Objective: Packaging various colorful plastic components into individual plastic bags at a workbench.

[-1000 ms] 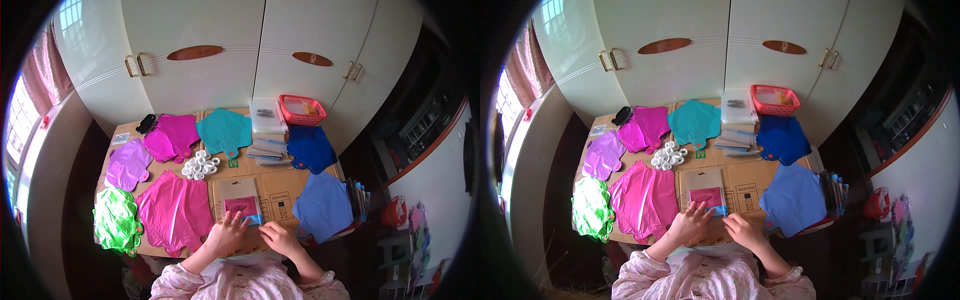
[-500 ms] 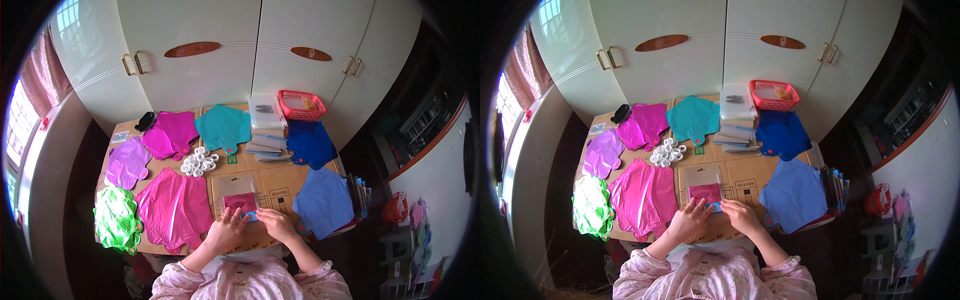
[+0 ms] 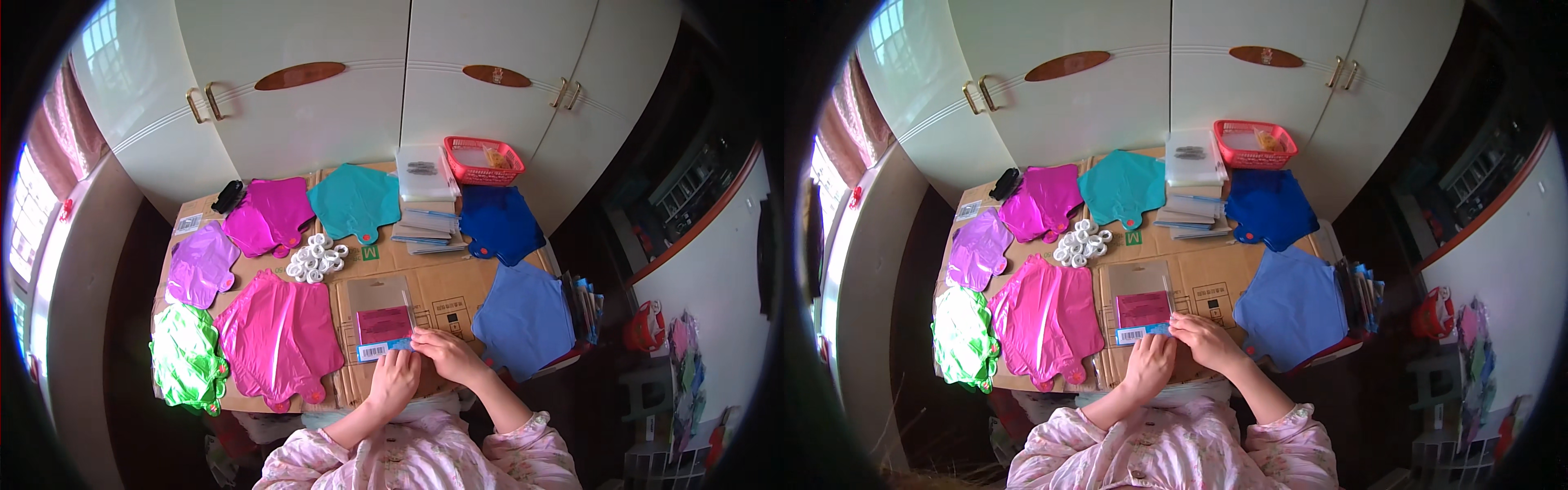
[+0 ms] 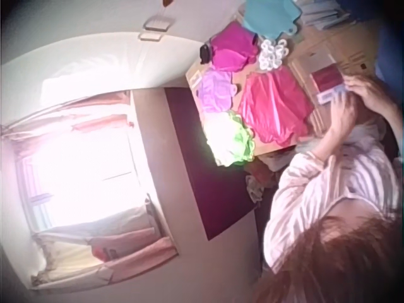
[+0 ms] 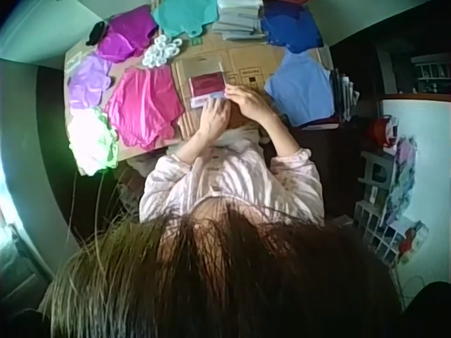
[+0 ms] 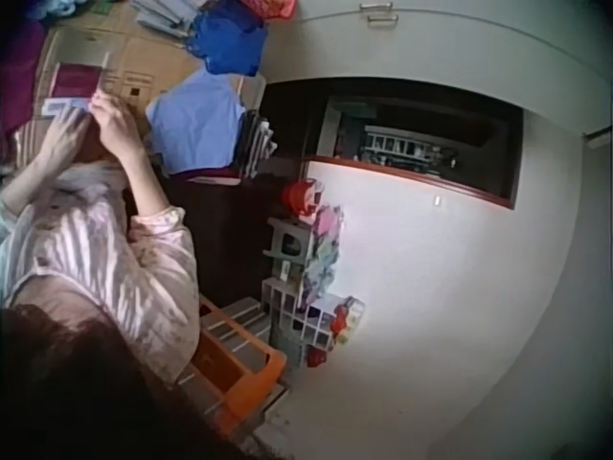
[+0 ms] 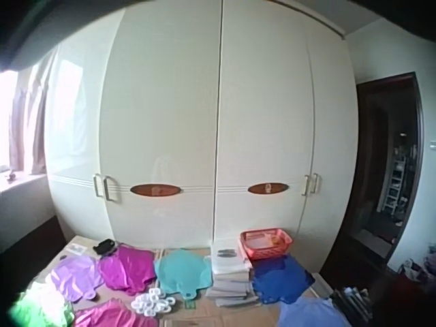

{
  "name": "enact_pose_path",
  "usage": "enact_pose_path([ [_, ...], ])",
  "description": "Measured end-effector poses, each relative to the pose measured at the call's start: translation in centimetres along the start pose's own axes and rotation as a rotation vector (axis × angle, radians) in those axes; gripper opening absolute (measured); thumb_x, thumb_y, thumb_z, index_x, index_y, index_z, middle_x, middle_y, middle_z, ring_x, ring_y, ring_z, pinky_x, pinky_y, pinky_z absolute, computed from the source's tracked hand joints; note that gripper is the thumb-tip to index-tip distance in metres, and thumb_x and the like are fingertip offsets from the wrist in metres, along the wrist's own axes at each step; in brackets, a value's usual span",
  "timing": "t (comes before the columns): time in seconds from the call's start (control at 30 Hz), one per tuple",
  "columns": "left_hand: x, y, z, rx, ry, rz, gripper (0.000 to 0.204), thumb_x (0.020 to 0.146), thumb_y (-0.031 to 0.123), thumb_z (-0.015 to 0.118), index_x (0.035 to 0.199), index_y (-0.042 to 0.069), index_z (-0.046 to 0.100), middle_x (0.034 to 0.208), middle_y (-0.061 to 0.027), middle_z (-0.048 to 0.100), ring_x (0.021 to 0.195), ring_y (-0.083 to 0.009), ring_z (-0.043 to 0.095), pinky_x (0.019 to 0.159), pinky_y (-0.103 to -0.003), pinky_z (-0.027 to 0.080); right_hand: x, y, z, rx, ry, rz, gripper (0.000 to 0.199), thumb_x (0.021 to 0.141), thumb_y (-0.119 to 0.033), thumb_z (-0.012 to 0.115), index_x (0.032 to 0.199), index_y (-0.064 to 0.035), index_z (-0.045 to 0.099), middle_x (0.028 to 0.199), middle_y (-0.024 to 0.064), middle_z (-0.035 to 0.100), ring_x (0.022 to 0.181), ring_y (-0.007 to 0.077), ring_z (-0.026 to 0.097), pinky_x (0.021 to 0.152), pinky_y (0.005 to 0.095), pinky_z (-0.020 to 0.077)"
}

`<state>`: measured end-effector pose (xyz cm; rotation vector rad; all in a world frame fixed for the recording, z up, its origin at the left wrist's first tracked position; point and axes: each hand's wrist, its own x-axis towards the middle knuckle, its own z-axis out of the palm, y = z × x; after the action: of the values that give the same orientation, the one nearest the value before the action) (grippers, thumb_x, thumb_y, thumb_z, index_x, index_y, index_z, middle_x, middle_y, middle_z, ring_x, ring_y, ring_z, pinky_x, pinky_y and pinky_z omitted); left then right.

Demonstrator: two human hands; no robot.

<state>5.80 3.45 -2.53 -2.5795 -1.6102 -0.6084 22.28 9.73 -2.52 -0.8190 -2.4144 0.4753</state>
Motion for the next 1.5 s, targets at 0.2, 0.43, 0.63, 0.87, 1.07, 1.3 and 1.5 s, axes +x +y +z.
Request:
enact_pose_path([
  [0.2, 0.1, 0.6, 0.6, -0.038, -0.038, -0.034, 0.015, 0.076, 0.01, 0.055, 0.088, 0.003, 0.055, 0.083, -0.0101, 0.053, 0.077, -0.0231, 0.053, 0.066, -0.033, 0.047, -0.2, 0.4, -0.2, 0.076, -0.049, 0.027, 0.032, 0.076, 0.006, 0.051, 0.105, 0.0024, 0.065, 0.118, 0.0144, 0.061, 0.117, 0.0264, 0.054, 0.1, 0.0345, 0.0434],
  [0.43, 0.8, 0.8, 0.6, -0.039, -0.069, -0.083, 0.011, 0.078, 0.008, 0.053, 0.085, 0.001, 0.053, 0.079, -0.0121, 0.052, 0.076, -0.0269, 0.052, 0.066, -0.036, 0.045, -0.5, 1.1, 0.0, 0.082, -0.054, -0.001, 0.037, 0.073, 0.009, 0.053, 0.108, 0.0019, 0.064, 0.12, 0.0161, 0.059, 0.117, 0.0277, 0.054, 0.099, 0.0346, 0.0444],
  [0.63, -0.3, -0.4, 0.3, -0.362, 0.115, -0.059, 0.008, 0.082, 0.01, 0.057, 0.083, 0.003, 0.053, 0.079, -0.0109, 0.051, 0.074, -0.0294, 0.048, 0.067, -0.043, 0.043, -0.2, 0.3, -1.0, 0.026, -0.078, -0.069, 0.036, 0.071, -0.002, 0.064, 0.107, 0.0006, 0.064, 0.117, 0.0137, 0.06, 0.113, 0.0276, 0.056, 0.097, 0.0343, 0.046],
  [0.87, -4.7, -4.6, -5.0, -1.013, 0.141, -0.394, 0.014, 0.09, -0.009, 0.035, 0.097, 0.002, 0.037, 0.082, -0.0102, 0.055, 0.081, -0.0222, 0.064, 0.082, -0.04, 0.053, -0.2, 0.3, -0.6, 0.027, 0.001, -0.088, 0.032, 0.074, -0.01, 0.072, 0.104, -0.0018, 0.065, 0.111, 0.0109, 0.062, 0.111, 0.0247, 0.058, 0.094, 0.0344, 0.0489],
  [1.07, -6.7, -9.2, -8.8, -0.855, 0.114, -0.439, 0.01, 0.089, 0.004, 0.056, 0.096, 0.003, 0.049, 0.086, -0.0084, 0.055, 0.074, -0.0136, 0.061, 0.056, -0.026, 0.048, -0.2, 0.7, 0.2, -0.021, 0.073, -0.13, 0.023, 0.076, -0.01, 0.071, 0.097, -0.0018, 0.066, 0.107, 0.01, 0.064, 0.105, 0.0235, 0.061, 0.091, 0.0335, 0.0505],
  [1.3, -4.5, -8.2, -5.6, -0.217, -0.066, 0.0, 0.027, 0.076, 0.025, 0.072, 0.099, 0.013, 0.065, 0.089, -0.0012, 0.06, 0.077, -0.0225, 0.06, 0.062, -0.035, 0.052, 0.1, 0.1, -0.2, -0.03, 0.063, -0.101, 0.022, 0.077, -0.011, 0.071, 0.095, -0.0027, 0.063, 0.105, 0.0087, 0.065, 0.104, 0.022, 0.062, 0.089, 0.0328, 0.0515],
  [1.5, -3.3, -7.7, -4.2, -0.309, 0.05, -0.263, 0.01, 0.078, 0.016, 0.068, 0.076, 0.007, 0.063, 0.069, -0.0066, 0.06, 0.067, -0.0261, 0.06, 0.06, -0.036, 0.051, 0.0, 0.7, 0.4, -0.02, 0.101, -0.042, 0.019, 0.078, -0.011, 0.07, 0.092, -0.005, 0.059, 0.101, 0.0073, 0.065, 0.097, 0.0221, 0.064, 0.082, 0.0334, 0.053],
])
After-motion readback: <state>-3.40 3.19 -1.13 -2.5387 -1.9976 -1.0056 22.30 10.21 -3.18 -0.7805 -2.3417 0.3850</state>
